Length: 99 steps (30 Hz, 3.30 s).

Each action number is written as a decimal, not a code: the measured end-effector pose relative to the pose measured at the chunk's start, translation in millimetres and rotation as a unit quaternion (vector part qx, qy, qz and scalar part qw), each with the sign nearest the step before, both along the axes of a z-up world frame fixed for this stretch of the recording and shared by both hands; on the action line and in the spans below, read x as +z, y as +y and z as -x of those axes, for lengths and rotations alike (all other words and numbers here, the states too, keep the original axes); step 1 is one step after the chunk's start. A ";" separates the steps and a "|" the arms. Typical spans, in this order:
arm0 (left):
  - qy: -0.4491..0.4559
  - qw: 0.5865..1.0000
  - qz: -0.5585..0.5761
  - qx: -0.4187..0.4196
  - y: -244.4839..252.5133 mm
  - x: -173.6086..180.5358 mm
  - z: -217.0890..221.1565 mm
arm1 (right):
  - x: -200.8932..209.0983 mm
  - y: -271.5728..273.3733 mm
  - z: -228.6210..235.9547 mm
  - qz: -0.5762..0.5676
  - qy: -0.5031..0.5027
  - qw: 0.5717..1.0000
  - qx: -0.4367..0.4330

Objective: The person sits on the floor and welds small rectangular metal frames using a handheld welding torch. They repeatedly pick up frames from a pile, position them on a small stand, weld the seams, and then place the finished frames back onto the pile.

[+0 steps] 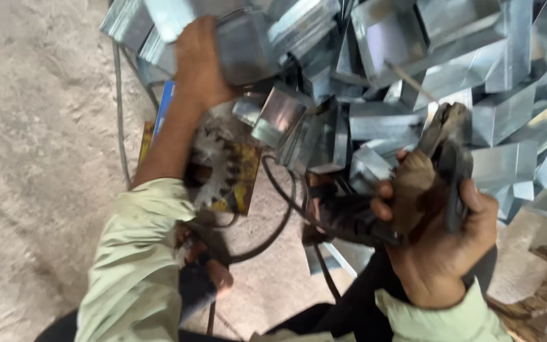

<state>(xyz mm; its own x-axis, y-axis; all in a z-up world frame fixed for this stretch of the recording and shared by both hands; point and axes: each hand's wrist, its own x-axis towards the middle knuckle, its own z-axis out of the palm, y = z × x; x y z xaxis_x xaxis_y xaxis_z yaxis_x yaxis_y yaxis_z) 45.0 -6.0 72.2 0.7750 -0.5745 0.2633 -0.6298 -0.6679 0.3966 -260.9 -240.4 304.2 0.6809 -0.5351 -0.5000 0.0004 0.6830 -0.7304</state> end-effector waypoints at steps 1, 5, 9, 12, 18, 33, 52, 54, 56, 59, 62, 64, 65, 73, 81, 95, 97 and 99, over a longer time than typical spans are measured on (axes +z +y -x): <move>-0.010 0.999 0.038 -0.021 -17.2 7.6 16.8 | 2.9 2.0 3.2 -0.021 -0.018 1.000 -0.007; 0.202 0.979 -0.004 0.029 -97.3 14.5 89.2 | 4.2 8.1 -3.2 -0.009 -0.061 0.998 0.022; 0.087 0.995 -0.039 0.035 -142.5 -31.2 177.6 | 2.8 10.2 -2.9 -0.033 -0.064 0.996 0.046; 0.164 0.978 -0.127 -0.009 -164.8 -65.4 204.5 | 2.0 8.2 1.3 -0.025 -0.045 0.998 0.041; 0.309 0.916 -0.251 -0.054 -165.7 -62.3 178.4 | 5.0 4.7 -4.4 0.080 -0.003 0.995 0.066; 0.270 0.871 -0.323 0.255 58.6 -118.6 -123.5 | -202.3 -139.4 106.7 -0.427 -0.206 0.845 0.248; 0.210 0.951 0.091 0.208 -29.8 7.8 36.9 | 1.6 5.2 -0.1 0.053 0.011 0.998 0.006; 0.164 0.971 0.061 0.160 -65.6 5.9 87.4 | -2.6 4.6 1.1 0.033 -0.011 0.999 0.012; 0.199 0.969 -0.021 0.148 -102.7 -11.1 136.9 | -7.3 5.9 3.4 0.001 -0.041 0.999 0.010; 0.214 0.971 -0.006 0.102 -136.7 -49.7 197.4 | -14.8 10.2 9.7 -0.043 -0.080 0.996 0.018; 0.220 0.970 -0.063 0.078 -137.2 -72.5 235.1 | -15.6 16.7 13.9 -0.039 -0.073 0.995 0.062; 0.201 0.972 -0.109 0.061 -135.5 -68.9 239.7 | -10.2 21.4 14.4 -0.031 -0.037 0.996 0.068; 0.184 0.974 -0.124 0.051 -138.3 -61.8 239.3 | -7.4 18.8 13.0 -0.024 -0.030 0.997 0.063; 0.182 0.981 0.047 0.048 -71.9 -23.0 50.4 | -69.7 -46.7 45.3 -0.381 -0.219 0.889 0.126; 0.267 0.857 -0.415 0.150 80.0 -121.9 -118.3 | -150.0 -105.8 66.2 -0.483 -0.315 0.782 0.238; 0.128 0.883 -0.451 0.036 83.8 -177.1 -116.9 | -160.2 -116.8 90.7 -0.468 -0.267 0.809 0.234; 0.132 0.897 -0.419 0.035 84.7 -152.5 -120.5 | -160.0 -115.2 77.8 -0.473 -0.290 0.791 0.258; 0.109 0.913 -0.392 0.038 86.5 -118.8 -115.2 | -152.7 -109.1 62.4 -0.464 -0.282 0.798 0.262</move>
<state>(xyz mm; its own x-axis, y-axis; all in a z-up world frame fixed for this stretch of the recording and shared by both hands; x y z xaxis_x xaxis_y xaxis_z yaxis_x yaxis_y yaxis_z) 160.2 80.5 -46.5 0.8059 -0.4621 -0.3702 -0.5326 -0.8389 -0.1124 -323.3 -349.5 151.5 0.9465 0.3187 -0.0499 -0.3123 0.9440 0.1063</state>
